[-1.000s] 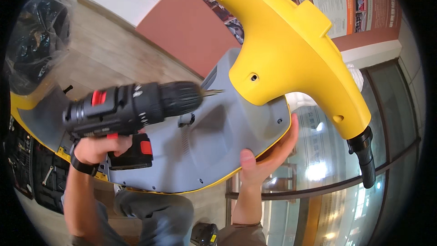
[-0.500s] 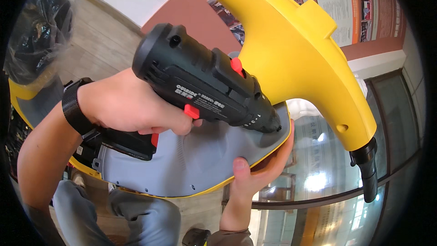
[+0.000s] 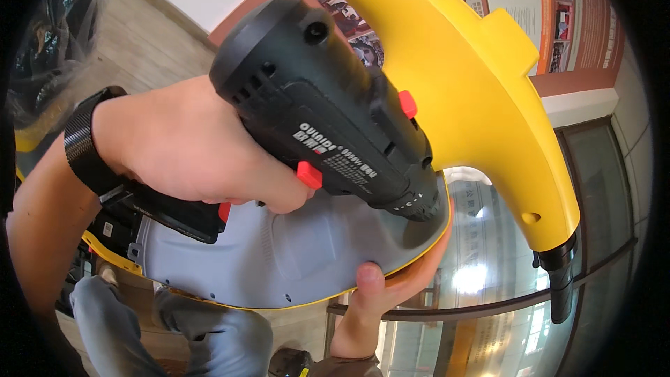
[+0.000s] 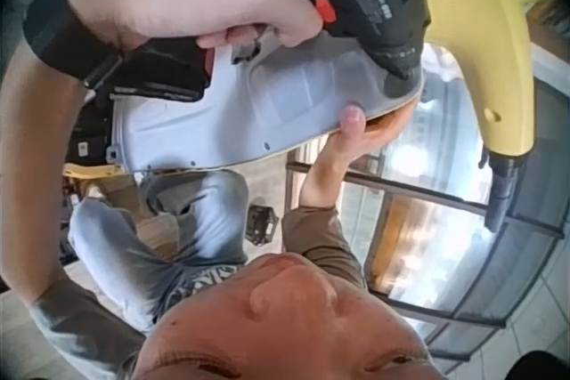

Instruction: Using a power drill to install or remove panels on a yellow scooter.

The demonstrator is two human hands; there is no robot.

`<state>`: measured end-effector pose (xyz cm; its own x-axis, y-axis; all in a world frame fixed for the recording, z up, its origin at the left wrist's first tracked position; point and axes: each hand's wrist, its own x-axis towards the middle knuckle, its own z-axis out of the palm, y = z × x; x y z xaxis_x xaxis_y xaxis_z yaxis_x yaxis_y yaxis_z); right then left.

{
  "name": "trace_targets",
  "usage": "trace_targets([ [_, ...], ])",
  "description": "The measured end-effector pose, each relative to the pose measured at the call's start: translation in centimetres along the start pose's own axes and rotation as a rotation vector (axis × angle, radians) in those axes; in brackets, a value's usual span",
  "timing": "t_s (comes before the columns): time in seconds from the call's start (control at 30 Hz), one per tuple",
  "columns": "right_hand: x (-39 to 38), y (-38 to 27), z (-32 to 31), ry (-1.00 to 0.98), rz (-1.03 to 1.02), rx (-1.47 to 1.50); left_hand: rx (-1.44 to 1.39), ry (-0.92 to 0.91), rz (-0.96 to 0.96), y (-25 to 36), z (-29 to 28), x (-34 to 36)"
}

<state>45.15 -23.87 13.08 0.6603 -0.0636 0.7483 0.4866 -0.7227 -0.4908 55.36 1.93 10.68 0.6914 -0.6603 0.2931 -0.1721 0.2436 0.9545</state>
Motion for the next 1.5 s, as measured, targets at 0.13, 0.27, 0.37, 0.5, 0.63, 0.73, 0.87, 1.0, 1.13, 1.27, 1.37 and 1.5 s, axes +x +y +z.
trace_targets([
  [0.13, 0.0, 0.0, -0.1, -0.008, 0.008, -0.033, 0.041, -0.023, -0.112, 0.6, -0.7, -0.2],
  [0.27, 0.0, 0.1, -0.1, 0.01, 0.008, -0.043, -0.01, -0.036, -0.131, 0.7, -0.6, -0.3],
  [0.37, -0.1, 0.0, 0.1, 0.03, 0.009, -0.031, -0.056, -0.046, -0.168, 0.1, -0.4, -0.2],
  [0.5, -0.2, -0.2, 0.2, 0.022, 0.03, -0.002, -0.07, -0.009, 0.007, -1.4, -0.1, 0.1],
  [0.63, 0.1, -0.2, 0.4, 0.006, 0.027, 0.024, 0.217, 0.141, 0.766, -3.1, 0.9, 2.4],
  [0.73, -0.1, -0.2, 0.3, -0.007, 0.03, 0.017, 0.401, 0.11, 0.945, -4.0, 0.4, 2.0],
  [0.87, -0.1, -0.1, 0.2, 0.009, 0.015, 0.009, 0.285, 0.091, 0.781, -4.2, 0.4, 0.8],
  [1.0, -0.1, 0.0, 0.2, -0.001, 0.007, -0.001, 0.277, 0.217, 0.83, -3.9, 1.2, 0.7],
  [1.13, -0.1, 0.0, 0.3, 0.009, 0.005, -0.013, 0.102, 0.126, 0.594, -3.6, 1.3, 0.3],
  [1.27, -0.2, 0.0, 0.2, 0.021, 0.005, -0.03, -0.008, 0.158, 0.626, -3.5, 1.5, 0.3],
  [1.37, -0.2, 0.0, 0.2, 0.027, 0.011, -0.041, -0.128, 0.097, 0.468, -3.6, 1.6, 0.3],
  [1.5, -0.1, -0.1, 0.3, 0.023, 0.009, -0.034, -0.153, 0.067, 0.409, -3.8, 1.4, 0.4],
])
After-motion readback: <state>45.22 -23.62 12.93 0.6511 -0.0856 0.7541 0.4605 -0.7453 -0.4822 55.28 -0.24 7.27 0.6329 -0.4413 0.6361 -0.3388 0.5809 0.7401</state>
